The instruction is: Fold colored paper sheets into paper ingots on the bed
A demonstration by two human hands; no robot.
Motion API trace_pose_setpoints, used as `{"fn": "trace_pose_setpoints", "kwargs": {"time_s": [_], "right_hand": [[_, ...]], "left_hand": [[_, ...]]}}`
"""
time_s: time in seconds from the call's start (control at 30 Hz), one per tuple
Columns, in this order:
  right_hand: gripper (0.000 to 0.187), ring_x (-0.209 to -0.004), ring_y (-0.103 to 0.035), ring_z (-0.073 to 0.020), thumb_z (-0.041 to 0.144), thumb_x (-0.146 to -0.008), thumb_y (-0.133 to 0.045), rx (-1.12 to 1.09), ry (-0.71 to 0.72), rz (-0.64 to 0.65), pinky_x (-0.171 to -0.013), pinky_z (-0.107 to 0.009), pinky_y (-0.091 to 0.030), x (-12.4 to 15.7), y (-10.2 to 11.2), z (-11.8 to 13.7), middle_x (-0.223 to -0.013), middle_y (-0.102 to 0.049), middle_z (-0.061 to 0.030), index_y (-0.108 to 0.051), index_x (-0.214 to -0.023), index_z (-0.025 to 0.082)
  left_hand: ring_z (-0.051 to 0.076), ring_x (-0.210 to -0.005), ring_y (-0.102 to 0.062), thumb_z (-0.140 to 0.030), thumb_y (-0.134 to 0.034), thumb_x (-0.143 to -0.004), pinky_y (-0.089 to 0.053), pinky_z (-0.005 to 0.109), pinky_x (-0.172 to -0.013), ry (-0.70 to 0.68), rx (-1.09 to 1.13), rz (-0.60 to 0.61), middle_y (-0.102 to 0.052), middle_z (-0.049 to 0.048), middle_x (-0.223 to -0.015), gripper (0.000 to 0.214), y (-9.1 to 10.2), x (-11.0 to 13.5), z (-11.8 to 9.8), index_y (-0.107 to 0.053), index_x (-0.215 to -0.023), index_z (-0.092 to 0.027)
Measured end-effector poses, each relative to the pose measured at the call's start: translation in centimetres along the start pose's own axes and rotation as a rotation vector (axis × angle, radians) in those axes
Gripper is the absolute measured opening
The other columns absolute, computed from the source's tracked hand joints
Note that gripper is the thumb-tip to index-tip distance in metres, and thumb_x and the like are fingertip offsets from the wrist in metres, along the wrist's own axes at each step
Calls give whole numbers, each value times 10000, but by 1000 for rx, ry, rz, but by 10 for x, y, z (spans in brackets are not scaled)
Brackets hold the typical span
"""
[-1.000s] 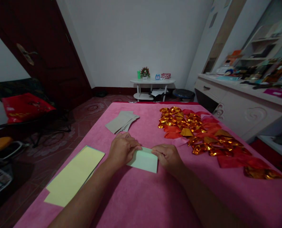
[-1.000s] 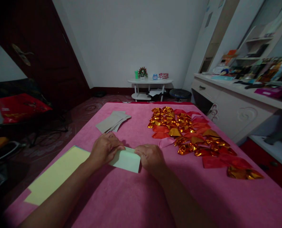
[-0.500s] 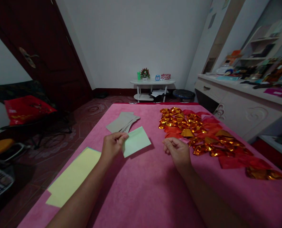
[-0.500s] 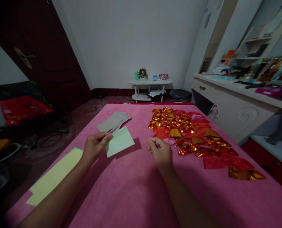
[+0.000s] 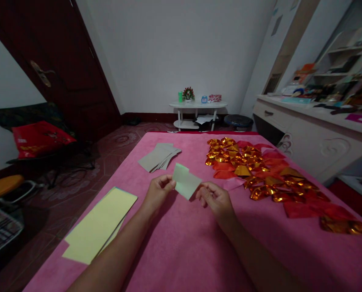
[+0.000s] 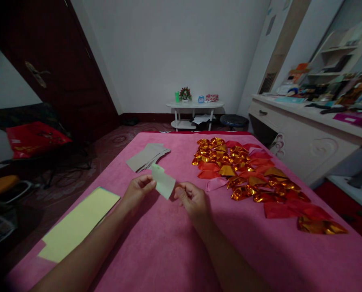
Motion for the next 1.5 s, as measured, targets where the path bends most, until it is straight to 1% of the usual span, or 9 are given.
{"fn": "trace_pose_setpoints", "kwargs": {"time_s": [0.3,0.53,0.7,0.87,1.03,1.17,1.23,1.37,1.5], "right_hand": [[520,-484,-556,-122,580,-897,-380,-171,-130,95,-473,-244,-418,3,-6,-11,-672,-642,-53,-644,-872,132],[549,-466,-594,-125,652,-840,-422,-274,-261,-138,-462,-241,-445,-1,2,-17,-743,-652,-44,-558,-1011,149],[510,-472,-598,-124,619,-799,-528,-319,-313,-162,-470,-239,-448,-3,2,-17,-740,-633,-10,-522,-1058,180],[442,-532,-582,-123,551,-771,-618,-385,-324,-71,-494,-236,-448,-5,3,-12,-728,-634,5,-574,-1033,198],[372,-620,-601,-136,487,-729,-692,-350,-406,122,-540,-224,-432,-4,6,-5,-772,-688,-33,-673,-913,164],[437,-646,-641,-156,419,-660,-768,-319,-483,315,-581,-245,-453,-1,3,-4,-819,-719,-69,-676,-978,132],[489,-643,-657,-164,363,-603,-813,-320,-491,344,-599,-258,-469,-1,0,-6,-813,-729,-70,-661,-1007,132],[473,-653,-671,-178,328,-570,-826,-386,-386,94,-629,-294,-506,-2,-3,-7,-815,-735,-47,-633,-970,164],[444,-655,-673,-196,345,-602,-807,-424,-277,-170,-627,-324,-524,1,-6,-8,-814,-734,-38,-604,-965,190]], "left_hand": [[180,-800,-621,-158,-662,-684,-473,266,-712,-291,-292,-84,-682,74,-823,63,-2,1,-23,-722,-701,-154],[144,-783,-588,-76,-575,-765,-459,257,-687,-669,-635,-196,-645,34,-830,210,1,14,-34,-732,-802,-210],[154,-829,-583,-66,-598,-766,-460,281,-730,-818,-712,-187,-630,33,-853,217,-2,18,-37,-733,-812,-229],[153,-810,-591,-51,-568,-772,-466,278,-717,-623,-557,41,-623,43,-829,221,-7,13,-35,-710,-674,-190],[147,-742,-605,-71,-570,-775,-469,265,-670,-421,-417,289,-640,51,-789,212,-13,14,-35,-694,-631,-164],[159,-790,-618,-71,-556,-781,-471,279,-711,-368,-370,379,-659,69,-841,229,-20,17,-35,-701,-628,-159],[172,-881,-618,-76,-566,-776,-467,296,-781,-371,-371,358,-658,81,-948,217,-22,16,-33,-712,-642,-163],[202,-1017,-590,-135,-597,-775,-468,297,-807,-305,-259,158,-623,95,-1128,148,-20,14,-26,-715,-692,-168],[184,-870,-636,-264,-629,-790,-485,280,-700,-78,67,63,-647,109,-1107,157,-21,16,-14,-692,-901,-173]]}}
Point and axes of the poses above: each hand's wrist, its own x-axis away from the middle knuckle, its own y-axis out of the back of the hand, z = x × y, the point moved 3 cm from there along -x, towards the middle knuckle
